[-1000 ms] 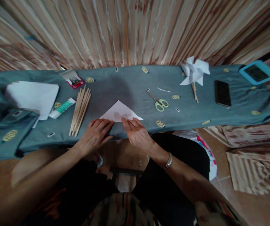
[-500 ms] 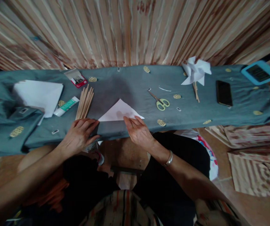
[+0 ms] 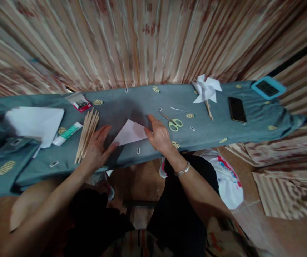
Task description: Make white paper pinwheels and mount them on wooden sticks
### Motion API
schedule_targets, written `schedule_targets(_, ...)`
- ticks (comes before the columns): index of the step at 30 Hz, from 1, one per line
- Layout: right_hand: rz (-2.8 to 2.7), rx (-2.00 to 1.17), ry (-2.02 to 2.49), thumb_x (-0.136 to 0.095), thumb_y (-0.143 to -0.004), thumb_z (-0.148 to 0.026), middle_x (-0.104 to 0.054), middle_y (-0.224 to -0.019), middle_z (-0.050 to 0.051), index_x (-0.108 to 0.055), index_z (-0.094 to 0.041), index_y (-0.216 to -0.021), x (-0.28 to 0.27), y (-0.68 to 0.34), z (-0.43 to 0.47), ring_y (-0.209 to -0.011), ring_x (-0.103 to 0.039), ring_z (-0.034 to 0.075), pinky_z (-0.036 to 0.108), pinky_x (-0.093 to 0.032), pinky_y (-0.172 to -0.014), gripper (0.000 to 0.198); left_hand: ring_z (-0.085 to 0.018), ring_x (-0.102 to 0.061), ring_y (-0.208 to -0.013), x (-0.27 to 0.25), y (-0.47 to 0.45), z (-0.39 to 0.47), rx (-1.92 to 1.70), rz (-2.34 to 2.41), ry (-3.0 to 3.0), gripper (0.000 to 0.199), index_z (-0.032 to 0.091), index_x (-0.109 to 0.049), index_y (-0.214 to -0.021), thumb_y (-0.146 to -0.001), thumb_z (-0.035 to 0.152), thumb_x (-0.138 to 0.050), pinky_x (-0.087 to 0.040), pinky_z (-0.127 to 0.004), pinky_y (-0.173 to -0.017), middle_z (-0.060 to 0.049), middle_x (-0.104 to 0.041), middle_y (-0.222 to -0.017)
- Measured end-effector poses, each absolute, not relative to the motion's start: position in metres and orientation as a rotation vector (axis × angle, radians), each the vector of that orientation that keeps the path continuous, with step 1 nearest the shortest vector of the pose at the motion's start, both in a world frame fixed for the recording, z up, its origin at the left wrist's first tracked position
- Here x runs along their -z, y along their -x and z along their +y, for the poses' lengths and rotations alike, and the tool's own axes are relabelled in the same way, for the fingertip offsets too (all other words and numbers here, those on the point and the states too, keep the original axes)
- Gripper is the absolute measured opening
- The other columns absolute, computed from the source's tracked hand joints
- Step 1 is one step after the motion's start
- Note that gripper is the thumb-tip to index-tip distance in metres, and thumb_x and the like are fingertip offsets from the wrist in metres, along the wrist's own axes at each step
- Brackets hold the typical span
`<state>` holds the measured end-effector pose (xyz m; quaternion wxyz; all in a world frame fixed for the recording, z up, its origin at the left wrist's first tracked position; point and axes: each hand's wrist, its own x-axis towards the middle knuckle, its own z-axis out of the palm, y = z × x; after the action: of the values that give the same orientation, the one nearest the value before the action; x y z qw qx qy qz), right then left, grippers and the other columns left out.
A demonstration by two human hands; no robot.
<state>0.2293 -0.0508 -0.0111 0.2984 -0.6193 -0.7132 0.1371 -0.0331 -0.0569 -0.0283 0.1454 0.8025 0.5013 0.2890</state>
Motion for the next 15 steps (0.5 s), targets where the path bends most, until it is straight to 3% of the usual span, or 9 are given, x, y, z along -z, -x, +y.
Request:
schedule_targets(6,-2.041,-0.558,1.77,-0.066,-0.081,-0.022,-0.07,-0.124,0.016,-0.044,-0.011,-0.143,0.013,-0.212,-0.034,-0.112,-0.066,0.032,0.047,-0.051,-0.1,0.066,-0.032,-0.05,-0.134,0.053,0.014,-0.037,-0.996,1.396,-1.938,0.063,0.017,-0.045,-0.142,-0.088,0.043,-0.062,-0.038,-0.052,-0.113,-0.018,-0.054,-0.142)
schedule_targets(15,-1.858,-0.547,1.753,-0.058,-0.083,-0.011,-0.077,-0.1,0.005,-0.057,-0.017,-0.132,-0.01,-0.198,-0.024,-0.092,-0.072,0.021,0.036,-0.054,-0.091,0.05,-0.029,-0.059,-0.125,0.047,0.013,-0.014,-1.226,1.335,-1.392,0.055,0.018,-0.052,-0.136,-0.089,0.046,-0.058,-0.044,-0.048,-0.109,-0.017,-0.058,-0.139)
